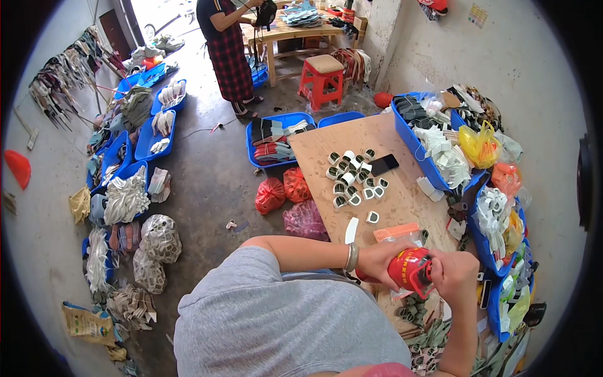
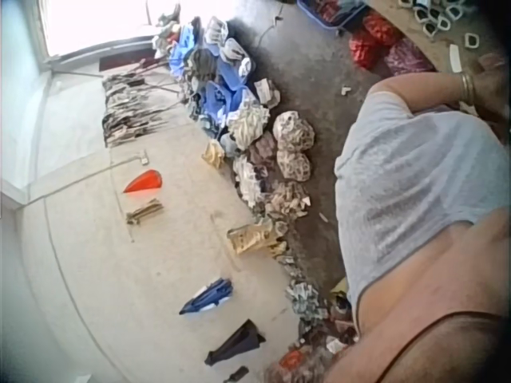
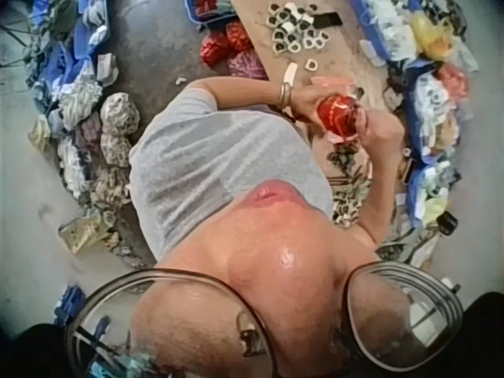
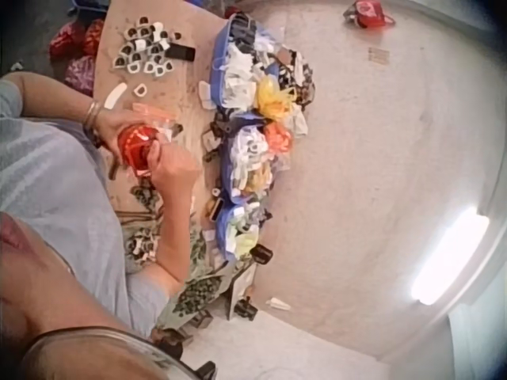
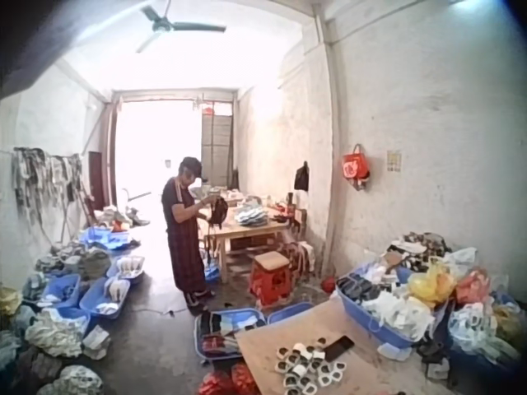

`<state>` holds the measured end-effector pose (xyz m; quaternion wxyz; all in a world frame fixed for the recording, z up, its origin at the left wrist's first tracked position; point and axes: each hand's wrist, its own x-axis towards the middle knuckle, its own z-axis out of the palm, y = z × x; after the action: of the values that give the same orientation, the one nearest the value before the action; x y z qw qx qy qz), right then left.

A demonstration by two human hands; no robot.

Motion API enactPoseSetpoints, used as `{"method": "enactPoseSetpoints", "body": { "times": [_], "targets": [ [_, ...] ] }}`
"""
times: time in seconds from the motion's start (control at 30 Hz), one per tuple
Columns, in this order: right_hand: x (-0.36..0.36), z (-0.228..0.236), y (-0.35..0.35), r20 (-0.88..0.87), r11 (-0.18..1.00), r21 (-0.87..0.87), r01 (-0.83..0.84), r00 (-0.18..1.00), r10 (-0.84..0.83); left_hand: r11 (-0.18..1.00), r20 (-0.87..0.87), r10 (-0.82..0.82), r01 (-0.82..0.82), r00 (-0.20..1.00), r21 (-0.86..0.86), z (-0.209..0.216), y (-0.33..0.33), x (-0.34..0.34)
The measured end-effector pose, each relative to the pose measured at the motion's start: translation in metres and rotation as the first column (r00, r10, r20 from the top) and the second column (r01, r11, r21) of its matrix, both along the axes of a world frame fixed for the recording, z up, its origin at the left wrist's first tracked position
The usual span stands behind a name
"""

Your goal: The person opens a beverage bottle, pours a drink into a small plastic cup, hands the cup to a coworker, and places the bottle onto the table.

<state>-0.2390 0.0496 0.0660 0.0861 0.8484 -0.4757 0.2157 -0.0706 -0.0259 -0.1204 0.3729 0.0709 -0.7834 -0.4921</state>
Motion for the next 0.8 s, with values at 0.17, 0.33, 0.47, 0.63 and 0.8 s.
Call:
{"method": "enactPoseSetpoints", "body": {
  "times": [0.17,0.33,0.47,0.63,0.8],
  "targets": [
    [-0.005,0.032,-0.003,-0.119,0.952,0.021,-0.306,0.944,0.306,0.959,-0.030,-0.226,0.228,0.974,0.170,0.036,0.011,0.005],
    [0.003,0.027,0.009,-0.121,1.000,0.020,-0.010,0.993,0.012,0.979,-0.005,-0.163,0.162,0.987,0.125,0.033,0.020,-0.001],
    [0.013,0.027,0.019,-0.167,0.913,0.129,0.386,0.916,-0.364,0.991,0.121,-0.060,0.044,0.991,0.128,0.038,0.018,-0.001],
    [-0.009,0.027,0.016,-0.132,0.975,-0.066,0.214,0.966,-0.221,0.994,0.072,-0.112,0.112,0.991,0.005,0.042,-0.002,-0.019],
    [-0.028,0.046,0.025,-0.147,0.985,-0.053,0.165,0.974,-0.171,0.871,0.043,-0.489,0.485,0.871,0.074,0.042,-0.032,-0.049]
  ]
}}
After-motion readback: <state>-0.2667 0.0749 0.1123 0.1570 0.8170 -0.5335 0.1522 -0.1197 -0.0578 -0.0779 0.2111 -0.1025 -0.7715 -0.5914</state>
